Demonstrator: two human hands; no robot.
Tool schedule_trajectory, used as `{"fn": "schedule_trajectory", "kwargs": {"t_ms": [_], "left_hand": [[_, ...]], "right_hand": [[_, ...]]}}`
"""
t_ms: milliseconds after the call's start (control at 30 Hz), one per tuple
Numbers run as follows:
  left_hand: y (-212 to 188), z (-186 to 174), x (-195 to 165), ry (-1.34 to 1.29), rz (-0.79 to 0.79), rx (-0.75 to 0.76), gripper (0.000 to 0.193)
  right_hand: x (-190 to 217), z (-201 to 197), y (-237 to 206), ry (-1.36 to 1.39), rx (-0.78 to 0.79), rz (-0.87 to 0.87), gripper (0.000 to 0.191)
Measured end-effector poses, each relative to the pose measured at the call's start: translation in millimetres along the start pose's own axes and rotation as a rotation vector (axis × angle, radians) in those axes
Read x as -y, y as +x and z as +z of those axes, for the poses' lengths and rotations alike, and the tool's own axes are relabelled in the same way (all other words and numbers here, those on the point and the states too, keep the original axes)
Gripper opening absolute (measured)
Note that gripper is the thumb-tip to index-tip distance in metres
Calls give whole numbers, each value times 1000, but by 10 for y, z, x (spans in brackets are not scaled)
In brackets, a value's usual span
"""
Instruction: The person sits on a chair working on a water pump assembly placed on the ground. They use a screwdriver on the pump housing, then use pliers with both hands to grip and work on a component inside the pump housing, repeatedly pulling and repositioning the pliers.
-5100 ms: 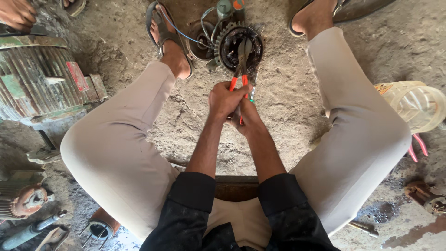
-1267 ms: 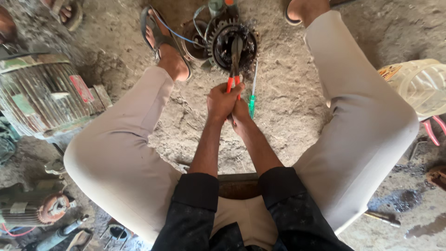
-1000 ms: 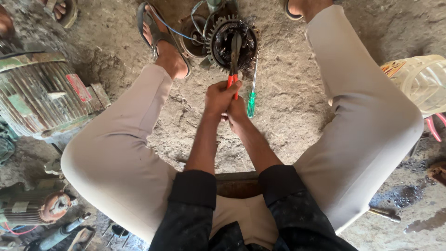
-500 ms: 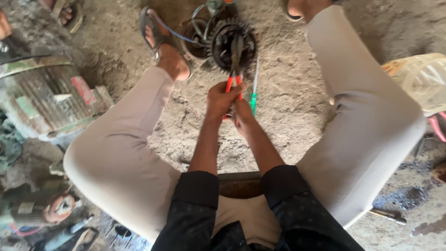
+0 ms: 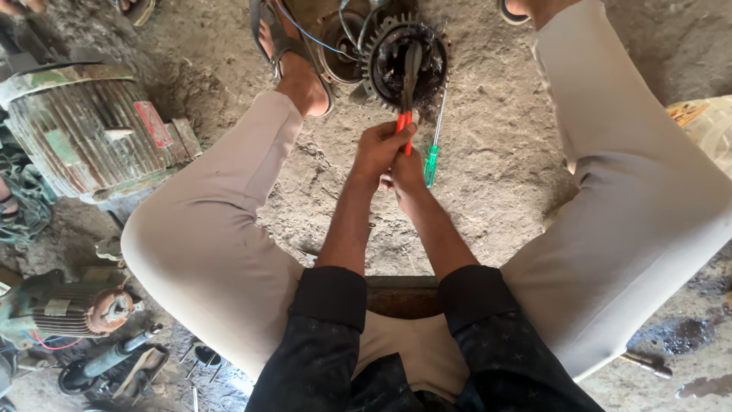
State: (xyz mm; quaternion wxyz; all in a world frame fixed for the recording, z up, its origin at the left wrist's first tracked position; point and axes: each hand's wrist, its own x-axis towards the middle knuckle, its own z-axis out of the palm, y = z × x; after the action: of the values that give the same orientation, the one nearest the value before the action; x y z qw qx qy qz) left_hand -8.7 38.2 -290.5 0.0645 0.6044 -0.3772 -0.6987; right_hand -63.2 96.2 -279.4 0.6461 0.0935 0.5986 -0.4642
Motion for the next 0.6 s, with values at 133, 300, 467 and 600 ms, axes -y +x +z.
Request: {"fn": "schedule_trajectory", "kwargs": {"t_ms": [133,300,467,600], "left_hand": [[-19,-85,125,-264,103,148,59],[-94,3,82,-166,44,115,57],[-191,86,83,-45,169,-237,69],[-256,64,186,-194,-34,-390,87]], "right_hand": [[-26,105,-29,-256,-162,-192,29],[72,-34,-53,-359,-157,-52,29],[129,-195,-83,83,188,38,27],[158,-170,-74,180,262,89,29]]}}
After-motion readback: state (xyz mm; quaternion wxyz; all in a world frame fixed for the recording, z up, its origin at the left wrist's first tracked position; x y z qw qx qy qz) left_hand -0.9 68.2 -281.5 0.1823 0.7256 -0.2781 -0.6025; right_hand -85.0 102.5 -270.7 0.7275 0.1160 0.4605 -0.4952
